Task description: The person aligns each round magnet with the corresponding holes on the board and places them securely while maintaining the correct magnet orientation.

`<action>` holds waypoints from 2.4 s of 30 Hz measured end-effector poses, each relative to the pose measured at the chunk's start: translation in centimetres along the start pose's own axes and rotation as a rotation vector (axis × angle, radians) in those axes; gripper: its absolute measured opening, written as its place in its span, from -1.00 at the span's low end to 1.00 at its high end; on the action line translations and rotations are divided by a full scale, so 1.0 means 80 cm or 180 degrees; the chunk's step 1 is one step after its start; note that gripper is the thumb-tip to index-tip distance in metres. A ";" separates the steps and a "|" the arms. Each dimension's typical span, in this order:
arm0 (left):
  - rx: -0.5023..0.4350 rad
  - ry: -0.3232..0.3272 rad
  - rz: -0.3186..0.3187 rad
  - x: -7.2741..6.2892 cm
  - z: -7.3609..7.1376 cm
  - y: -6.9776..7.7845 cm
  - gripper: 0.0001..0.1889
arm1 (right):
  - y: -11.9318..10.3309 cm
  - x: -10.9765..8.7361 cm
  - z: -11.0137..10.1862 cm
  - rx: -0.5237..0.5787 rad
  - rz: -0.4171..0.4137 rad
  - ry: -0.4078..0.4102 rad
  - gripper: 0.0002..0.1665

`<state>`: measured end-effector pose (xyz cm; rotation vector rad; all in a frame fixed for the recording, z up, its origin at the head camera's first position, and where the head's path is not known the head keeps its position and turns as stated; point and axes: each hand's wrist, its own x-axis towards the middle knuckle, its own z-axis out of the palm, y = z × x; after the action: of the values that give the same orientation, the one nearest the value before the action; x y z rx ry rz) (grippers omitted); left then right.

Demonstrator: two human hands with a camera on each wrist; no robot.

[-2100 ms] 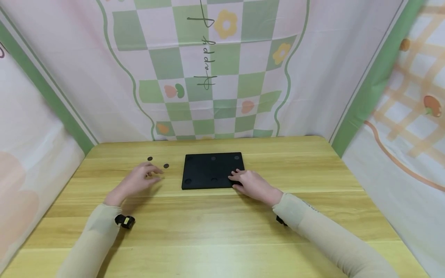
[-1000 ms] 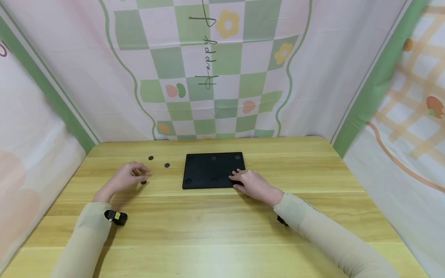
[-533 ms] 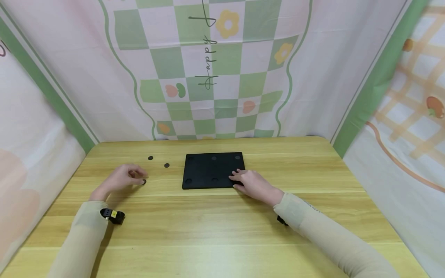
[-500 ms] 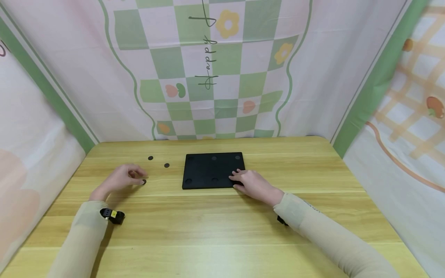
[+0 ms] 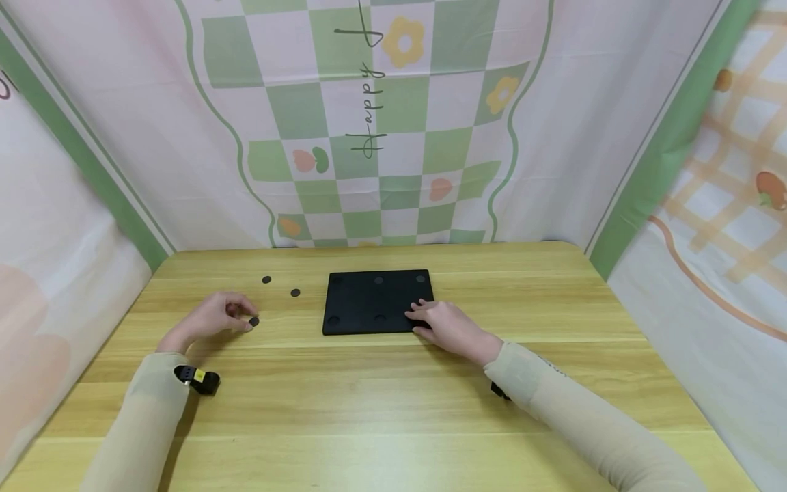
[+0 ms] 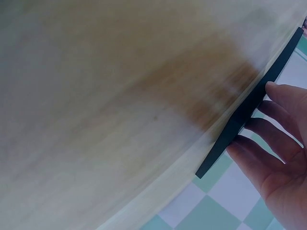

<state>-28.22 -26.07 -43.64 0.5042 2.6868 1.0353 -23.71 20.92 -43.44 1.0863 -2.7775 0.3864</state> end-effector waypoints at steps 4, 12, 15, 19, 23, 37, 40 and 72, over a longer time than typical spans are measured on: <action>-0.0036 -0.0048 0.0029 0.001 0.000 -0.002 -0.77 | -0.001 0.000 -0.001 0.0001 -0.0002 0.0011 -0.61; -0.0119 -0.0081 -0.0001 0.000 0.000 -0.004 -0.80 | 0.000 0.000 -0.001 0.0000 0.0034 -0.0053 -0.61; -0.0138 -0.0107 0.0000 -0.001 0.000 -0.003 -0.81 | 0.000 0.000 -0.001 0.0008 0.0016 -0.0047 -0.61; -0.0134 -0.0130 -0.0021 -0.002 0.000 -0.004 -0.81 | 0.000 0.000 0.000 0.0016 -0.0028 -0.0022 -0.61; -0.0152 -0.0155 -0.0029 0.000 0.000 -0.004 -0.82 | 0.001 -0.001 0.001 0.0006 -0.0026 -0.0014 -0.61; -0.0229 -0.0206 -0.0150 0.004 0.000 -0.007 -0.81 | -0.001 0.000 -0.002 -0.0013 -0.0009 -0.0042 -0.61; -0.0241 -0.0229 -0.0155 0.005 0.000 -0.008 -0.81 | -0.002 -0.001 -0.003 0.0002 0.0013 -0.0064 -0.61; -0.0250 -0.0303 -0.0148 0.004 0.004 -0.005 -0.78 | -0.002 -0.003 -0.001 0.0062 0.0089 -0.0173 -0.60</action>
<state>-28.45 -26.03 -44.19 0.4620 2.5516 1.0715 -23.42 20.99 -43.37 1.0791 -2.8449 0.3937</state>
